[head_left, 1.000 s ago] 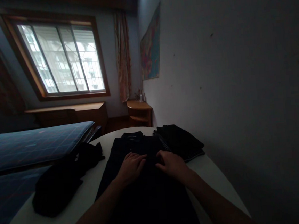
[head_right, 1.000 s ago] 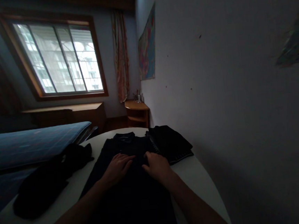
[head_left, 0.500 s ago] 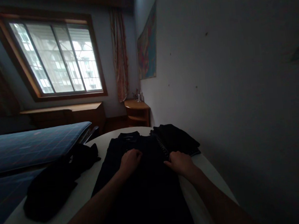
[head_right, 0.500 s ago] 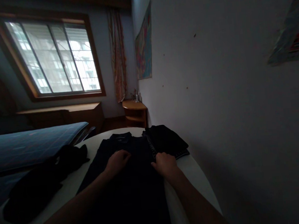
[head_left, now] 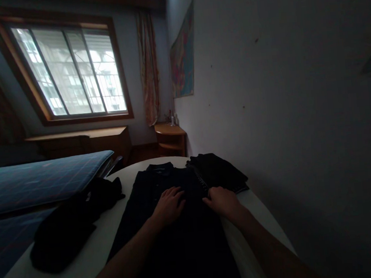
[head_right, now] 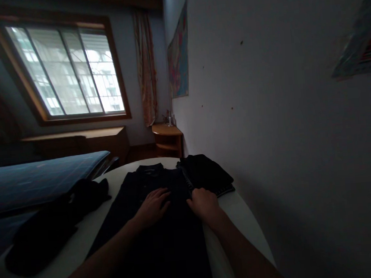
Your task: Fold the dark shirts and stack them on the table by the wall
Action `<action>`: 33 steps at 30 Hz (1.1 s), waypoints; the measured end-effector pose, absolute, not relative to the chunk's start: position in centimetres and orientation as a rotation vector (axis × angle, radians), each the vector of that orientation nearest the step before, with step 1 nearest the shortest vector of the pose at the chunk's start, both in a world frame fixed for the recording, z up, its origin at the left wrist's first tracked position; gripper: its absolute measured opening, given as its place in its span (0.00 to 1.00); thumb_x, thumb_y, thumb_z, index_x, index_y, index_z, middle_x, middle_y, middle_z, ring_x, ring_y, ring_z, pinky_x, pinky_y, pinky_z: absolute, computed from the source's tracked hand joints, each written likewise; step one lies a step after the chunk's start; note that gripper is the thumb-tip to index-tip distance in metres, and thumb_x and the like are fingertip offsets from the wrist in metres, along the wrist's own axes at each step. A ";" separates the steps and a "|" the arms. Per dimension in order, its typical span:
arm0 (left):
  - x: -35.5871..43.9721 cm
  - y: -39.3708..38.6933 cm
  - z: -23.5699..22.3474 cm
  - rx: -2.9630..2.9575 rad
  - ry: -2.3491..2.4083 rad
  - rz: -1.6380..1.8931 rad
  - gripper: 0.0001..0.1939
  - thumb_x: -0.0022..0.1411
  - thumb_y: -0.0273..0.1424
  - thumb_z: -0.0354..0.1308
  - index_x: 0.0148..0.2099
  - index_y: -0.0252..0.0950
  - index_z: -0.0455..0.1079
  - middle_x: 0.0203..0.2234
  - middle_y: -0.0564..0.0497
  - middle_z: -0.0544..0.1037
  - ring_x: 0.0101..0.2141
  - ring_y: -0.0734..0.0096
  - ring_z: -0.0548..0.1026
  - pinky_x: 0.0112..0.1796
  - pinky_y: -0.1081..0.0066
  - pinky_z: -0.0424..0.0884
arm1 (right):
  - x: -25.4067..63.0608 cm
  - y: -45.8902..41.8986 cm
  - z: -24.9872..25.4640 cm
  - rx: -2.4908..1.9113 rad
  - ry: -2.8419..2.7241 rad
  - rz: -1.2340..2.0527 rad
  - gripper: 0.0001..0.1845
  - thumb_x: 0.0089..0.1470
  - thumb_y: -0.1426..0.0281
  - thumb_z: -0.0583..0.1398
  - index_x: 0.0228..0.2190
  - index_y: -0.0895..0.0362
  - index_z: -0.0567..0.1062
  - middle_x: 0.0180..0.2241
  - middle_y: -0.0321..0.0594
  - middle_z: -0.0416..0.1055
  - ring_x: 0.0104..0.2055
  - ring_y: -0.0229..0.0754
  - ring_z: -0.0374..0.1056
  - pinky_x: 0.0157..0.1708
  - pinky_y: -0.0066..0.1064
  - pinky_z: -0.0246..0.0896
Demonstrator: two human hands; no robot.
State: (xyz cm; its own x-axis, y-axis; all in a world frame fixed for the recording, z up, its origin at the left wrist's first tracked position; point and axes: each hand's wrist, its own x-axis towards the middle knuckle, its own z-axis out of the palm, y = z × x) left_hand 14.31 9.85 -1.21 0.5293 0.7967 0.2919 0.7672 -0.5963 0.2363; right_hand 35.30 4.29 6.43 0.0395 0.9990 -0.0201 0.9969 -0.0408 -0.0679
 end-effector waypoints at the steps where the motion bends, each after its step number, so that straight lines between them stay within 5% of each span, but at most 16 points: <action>1: 14.3 9.8 -1.1 2.687 1.370 0.592 0.21 0.69 0.37 0.50 0.60 0.37 0.68 0.60 0.44 0.68 0.61 0.57 0.63 0.62 0.56 0.56 | 35.2 4.3 6.5 -2.212 -2.138 0.103 0.15 0.59 0.60 0.59 0.37 0.58 0.79 0.40 0.49 0.79 0.44 0.52 0.76 0.38 0.34 0.65; 5: 14.4 9.6 -0.8 2.675 1.316 0.694 0.20 0.67 0.33 0.52 0.60 0.36 0.67 0.57 0.44 0.72 0.57 0.59 0.68 0.59 0.59 0.61 | 34.4 4.3 6.6 -2.082 -2.069 0.111 0.14 0.56 0.59 0.61 0.40 0.55 0.77 0.39 0.44 0.79 0.42 0.49 0.75 0.36 0.32 0.63; 11: 14.5 10.1 -0.8 2.477 1.278 0.855 0.23 0.72 0.30 0.39 0.67 0.34 0.55 0.50 0.44 0.77 0.50 0.65 0.74 0.55 0.63 0.65 | 32.2 3.2 7.0 -1.893 -2.060 0.249 0.11 0.54 0.65 0.63 0.40 0.52 0.77 0.39 0.39 0.79 0.42 0.45 0.75 0.36 0.30 0.61; 22: 17.2 14.0 3.6 2.386 1.397 0.641 0.22 0.72 0.41 0.43 0.62 0.45 0.67 0.57 0.47 0.72 0.53 0.61 0.73 0.54 0.66 0.66 | 30.2 2.4 6.0 -1.721 -2.142 0.256 0.12 0.56 0.69 0.59 0.43 0.53 0.76 0.44 0.40 0.77 0.45 0.43 0.73 0.41 0.31 0.61; 29: 17.5 16.7 3.3 2.333 1.505 0.634 0.23 0.60 0.26 0.57 0.58 0.33 0.71 0.54 0.40 0.75 0.55 0.58 0.72 0.57 0.65 0.63 | 29.4 1.8 6.3 -1.591 -2.157 0.320 0.13 0.55 0.71 0.59 0.44 0.52 0.72 0.43 0.39 0.77 0.44 0.42 0.73 0.40 0.30 0.59; 33: 16.8 17.4 3.4 2.308 1.499 0.644 0.24 0.58 0.25 0.58 0.58 0.31 0.70 0.55 0.40 0.75 0.57 0.59 0.71 0.57 0.67 0.63 | 29.7 0.6 7.2 -1.762 -2.280 0.359 0.22 0.50 0.67 0.61 0.48 0.57 0.68 0.40 0.47 0.77 0.40 0.51 0.74 0.34 0.34 0.58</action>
